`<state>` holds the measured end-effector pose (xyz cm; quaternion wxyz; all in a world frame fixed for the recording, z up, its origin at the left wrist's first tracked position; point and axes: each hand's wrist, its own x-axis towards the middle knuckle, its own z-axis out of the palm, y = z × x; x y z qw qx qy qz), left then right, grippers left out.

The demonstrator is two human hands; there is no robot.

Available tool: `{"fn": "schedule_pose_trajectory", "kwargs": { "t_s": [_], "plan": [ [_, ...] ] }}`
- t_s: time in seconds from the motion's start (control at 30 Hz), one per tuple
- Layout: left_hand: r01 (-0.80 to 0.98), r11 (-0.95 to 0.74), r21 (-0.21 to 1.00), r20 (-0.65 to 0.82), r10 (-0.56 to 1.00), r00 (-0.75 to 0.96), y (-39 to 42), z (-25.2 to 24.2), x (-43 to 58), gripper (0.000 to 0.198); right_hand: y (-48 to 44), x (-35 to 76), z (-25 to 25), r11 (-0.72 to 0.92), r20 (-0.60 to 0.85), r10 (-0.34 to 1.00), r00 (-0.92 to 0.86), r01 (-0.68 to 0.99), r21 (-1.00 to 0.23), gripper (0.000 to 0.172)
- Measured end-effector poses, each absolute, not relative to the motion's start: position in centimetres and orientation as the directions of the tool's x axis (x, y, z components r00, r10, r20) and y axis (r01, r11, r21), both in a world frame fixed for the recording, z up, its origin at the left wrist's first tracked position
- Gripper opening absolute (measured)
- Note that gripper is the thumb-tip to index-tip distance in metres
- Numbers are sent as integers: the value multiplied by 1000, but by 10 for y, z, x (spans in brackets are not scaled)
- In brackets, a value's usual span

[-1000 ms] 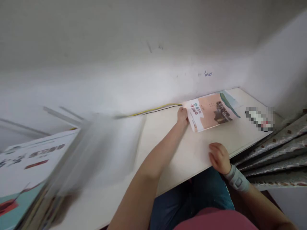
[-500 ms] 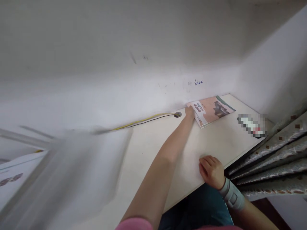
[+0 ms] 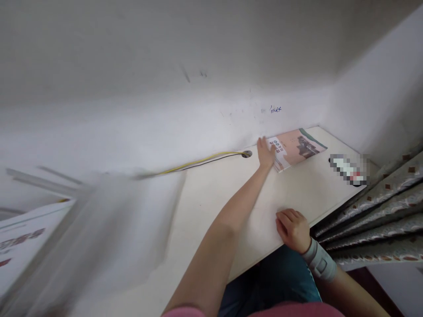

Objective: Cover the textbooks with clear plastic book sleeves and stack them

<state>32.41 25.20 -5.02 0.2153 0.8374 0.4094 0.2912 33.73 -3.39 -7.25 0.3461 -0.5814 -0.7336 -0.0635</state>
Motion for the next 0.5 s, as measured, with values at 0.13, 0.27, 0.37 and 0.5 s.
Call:
{"fn": "schedule_pose_trajectory", "kwargs": {
  "t_s": [0.13, 0.27, 0.37, 0.5],
  "plan": [
    [613, -645, 456, 142, 733, 666, 223, -54, 316, 61, -34, 339, -74, 320, 583, 807, -95, 900, -297, 16],
    [637, -670, 382, 55, 704, 708, 209, -57, 311, 65, -33, 340, -75, 313, 579, 810, -95, 905, -290, 17],
    [660, -663, 352, 39, 715, 698, 205, -51, 311, 66, -32, 342, -77, 313, 574, 813, -99, 906, -287, 17],
    [682, -652, 331, 75, 738, 670, 184, -27, 299, 74, -32, 349, -76, 325, 538, 834, -121, 896, -303, 18]
  ]
}}
